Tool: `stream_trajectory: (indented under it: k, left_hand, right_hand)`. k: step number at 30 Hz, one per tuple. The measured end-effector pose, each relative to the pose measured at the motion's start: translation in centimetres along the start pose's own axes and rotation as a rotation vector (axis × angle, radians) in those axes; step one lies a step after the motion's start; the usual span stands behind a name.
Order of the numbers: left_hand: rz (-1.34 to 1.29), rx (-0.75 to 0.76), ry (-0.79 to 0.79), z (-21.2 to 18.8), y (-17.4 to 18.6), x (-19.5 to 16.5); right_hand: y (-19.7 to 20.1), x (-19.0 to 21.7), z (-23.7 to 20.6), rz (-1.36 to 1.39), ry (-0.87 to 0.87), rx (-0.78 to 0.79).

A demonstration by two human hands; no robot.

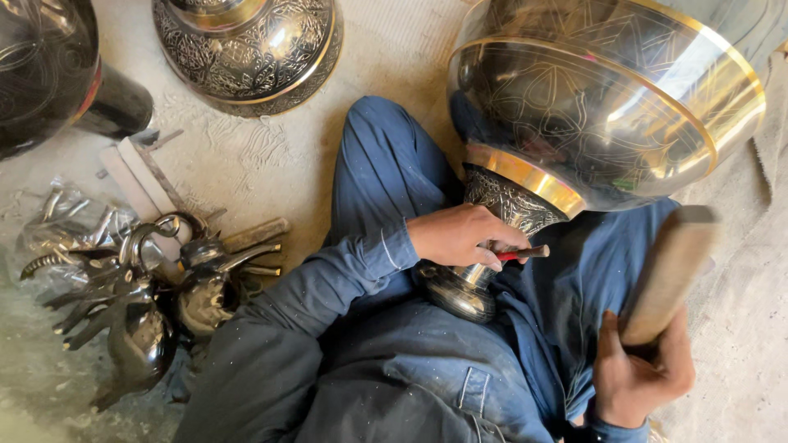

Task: The person sits on the floor and uses a hammer and a small metal chisel to engrave a decorative pattern onto the neck of a large silver-colored metal vessel. The person repeatedly taps the chisel against the metal surface to create the design.

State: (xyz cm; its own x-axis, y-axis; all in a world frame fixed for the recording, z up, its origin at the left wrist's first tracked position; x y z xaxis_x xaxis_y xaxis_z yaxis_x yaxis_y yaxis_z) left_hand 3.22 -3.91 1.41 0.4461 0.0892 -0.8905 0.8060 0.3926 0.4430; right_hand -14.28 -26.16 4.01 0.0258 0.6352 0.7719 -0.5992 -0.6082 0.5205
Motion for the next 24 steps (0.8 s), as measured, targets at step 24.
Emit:
stream_trajectory:
  k: [24]
  left_hand:
    - [0.152,-1.244,-0.18,4.8,19.5,5.2]
  right_hand:
    - [-2.9,-3.4,1.3,-0.057,-0.193,0.039]
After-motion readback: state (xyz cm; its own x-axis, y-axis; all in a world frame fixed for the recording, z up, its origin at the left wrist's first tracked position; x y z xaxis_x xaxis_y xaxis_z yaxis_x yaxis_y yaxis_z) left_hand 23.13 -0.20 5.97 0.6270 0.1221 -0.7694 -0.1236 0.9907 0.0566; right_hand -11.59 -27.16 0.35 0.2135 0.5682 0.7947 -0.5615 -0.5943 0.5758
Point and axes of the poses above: each hand's wrist, its own z-axis towards the middle knuckle, its own y-axis out of the back of the hand, x = y × z, the point moved 4 cm from there along z, towards the middle knuckle, and after that the axes turned 4 degrees about -y, right-handed, at the moved point
